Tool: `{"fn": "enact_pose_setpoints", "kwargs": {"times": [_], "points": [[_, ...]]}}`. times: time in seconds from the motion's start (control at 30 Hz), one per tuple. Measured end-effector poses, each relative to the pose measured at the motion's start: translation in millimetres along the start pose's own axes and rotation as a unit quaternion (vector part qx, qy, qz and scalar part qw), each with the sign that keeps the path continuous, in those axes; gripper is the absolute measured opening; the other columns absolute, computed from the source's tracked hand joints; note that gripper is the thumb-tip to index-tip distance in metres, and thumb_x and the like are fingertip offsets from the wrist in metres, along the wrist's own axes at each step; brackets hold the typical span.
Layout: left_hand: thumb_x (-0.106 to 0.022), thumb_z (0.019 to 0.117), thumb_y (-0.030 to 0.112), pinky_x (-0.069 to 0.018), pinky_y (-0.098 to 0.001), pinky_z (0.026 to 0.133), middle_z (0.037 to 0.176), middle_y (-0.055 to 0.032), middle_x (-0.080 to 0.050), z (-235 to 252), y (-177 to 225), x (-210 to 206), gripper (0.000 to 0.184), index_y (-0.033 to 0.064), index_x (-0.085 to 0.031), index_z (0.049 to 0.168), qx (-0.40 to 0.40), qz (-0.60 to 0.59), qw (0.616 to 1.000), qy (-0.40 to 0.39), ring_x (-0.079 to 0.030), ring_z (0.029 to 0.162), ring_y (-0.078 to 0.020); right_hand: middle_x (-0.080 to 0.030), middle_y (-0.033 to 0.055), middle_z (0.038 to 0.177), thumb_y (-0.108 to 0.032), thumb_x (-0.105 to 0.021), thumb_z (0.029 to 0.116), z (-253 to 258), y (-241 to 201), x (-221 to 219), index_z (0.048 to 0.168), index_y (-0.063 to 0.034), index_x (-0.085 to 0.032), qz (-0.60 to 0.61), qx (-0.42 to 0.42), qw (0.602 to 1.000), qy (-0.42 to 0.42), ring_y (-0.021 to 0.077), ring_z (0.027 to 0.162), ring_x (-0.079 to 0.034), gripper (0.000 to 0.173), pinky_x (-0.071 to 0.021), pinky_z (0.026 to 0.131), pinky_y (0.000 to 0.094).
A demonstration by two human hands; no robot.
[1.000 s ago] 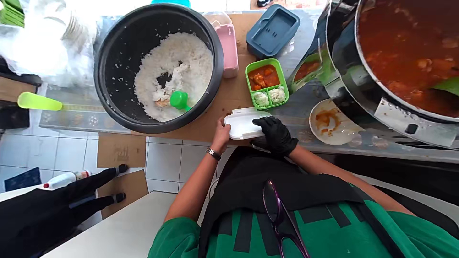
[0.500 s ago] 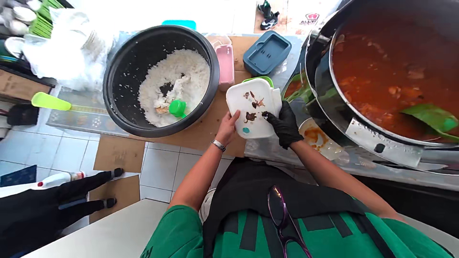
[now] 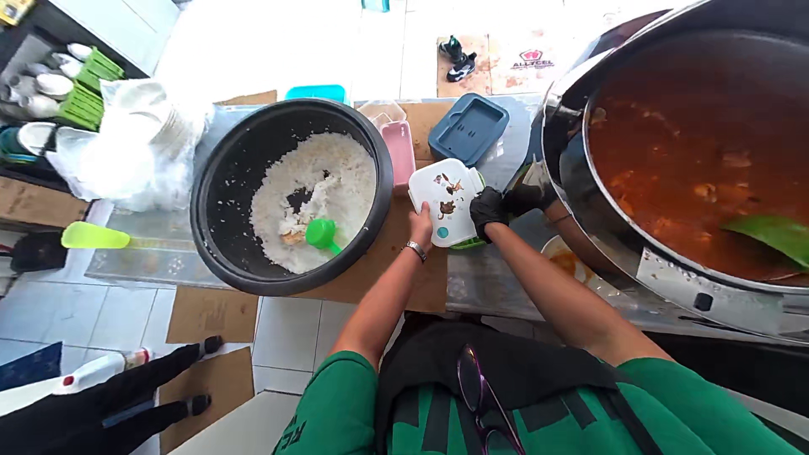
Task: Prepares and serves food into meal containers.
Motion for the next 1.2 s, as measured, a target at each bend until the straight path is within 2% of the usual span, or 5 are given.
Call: {"fn": "enact_pose_setpoints", "kwargs": {"times": [0.1,0.17,0.37,0.53,1.2], "points": [[-0.020,0.1053,0.066,-0.0494,-0.0519,0.103,0.147,-0.0209,-0.050,-9.5,-11.9,23.0,0.078,0.0072,-0.034,0.155,-0.033,0.007,0.998,-0.046,-0.056,0.128,-0.0325,-0.061,0.0344,0.128,-0.015,-0.047,0.1077,-30.7,19.6,-13.7,0.132,0.0098,-0.052,0.054,0.018,0.998,-0.017,0.0483,0.121,-0.061,0.036,-0.0492,0.099,0.0638],[-0.017,0.1087,0.057,-0.0466,-0.0517,0.106,0.150,-0.0229,-0.046,-11.3,-16.1,35.1,0.072,0.0043,-0.031,0.155,-0.048,0.003,0.998,-0.048,-0.052,0.131,-0.0329,-0.063,0.0331,0.122,-0.014,-0.047,0.1080,-52.5,37.0,-22.8,0.136,0.0072,-0.049,0.084,0.022,0.996,-0.022,0.0483,0.115,-0.063,0.035,-0.0499,0.096,0.0645],[-0.042,0.1101,0.039,-0.0533,-0.0552,0.091,0.134,-0.0264,-0.057,3.5,-18.0,49.0,0.052,0.0061,-0.036,0.150,-0.052,0.172,0.983,-0.043,-0.063,0.112,-0.0381,-0.066,0.0288,0.121,-0.022,-0.044,0.1090,-72.4,62.4,-36.2,0.134,0.0053,-0.055,-0.001,-0.010,1.000,0.004,0.0428,0.116,-0.065,0.039,-0.0506,0.098,0.0599],[-0.044,0.1101,0.033,-0.0475,-0.0577,0.101,0.140,-0.0295,-0.053,10.0,0.4,35.5,0.049,-0.0001,-0.043,0.146,-0.070,0.251,0.965,-0.028,-0.056,0.125,-0.0428,-0.068,0.0286,0.116,-0.025,-0.044,0.1095,-56.7,66.4,-43.8,0.131,0.0024,-0.056,0.008,-0.048,0.999,-0.007,0.0450,0.112,-0.067,0.037,-0.0515,0.093,0.0632],[-0.058,0.1052,0.020,-0.0513,-0.0487,0.098,0.123,-0.0279,-0.061,36.4,-4.8,32.7,0.041,-0.0073,-0.049,0.135,-0.090,0.170,0.980,0.044,-0.064,0.110,-0.0349,-0.065,0.0307,0.122,-0.020,-0.042,0.1119,-20.9,70.2,-42.1,0.131,0.0078,-0.058,0.166,-0.017,0.984,-0.055,0.0411,0.115,-0.064,0.037,-0.0476,0.101,0.0562]]}}
Point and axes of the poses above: each hand's wrist, its own z-axis towards the middle knuckle, its own x-axis out of the back of the hand, y = z × x, the point moved 3 cm from there along z, towards the middle knuckle
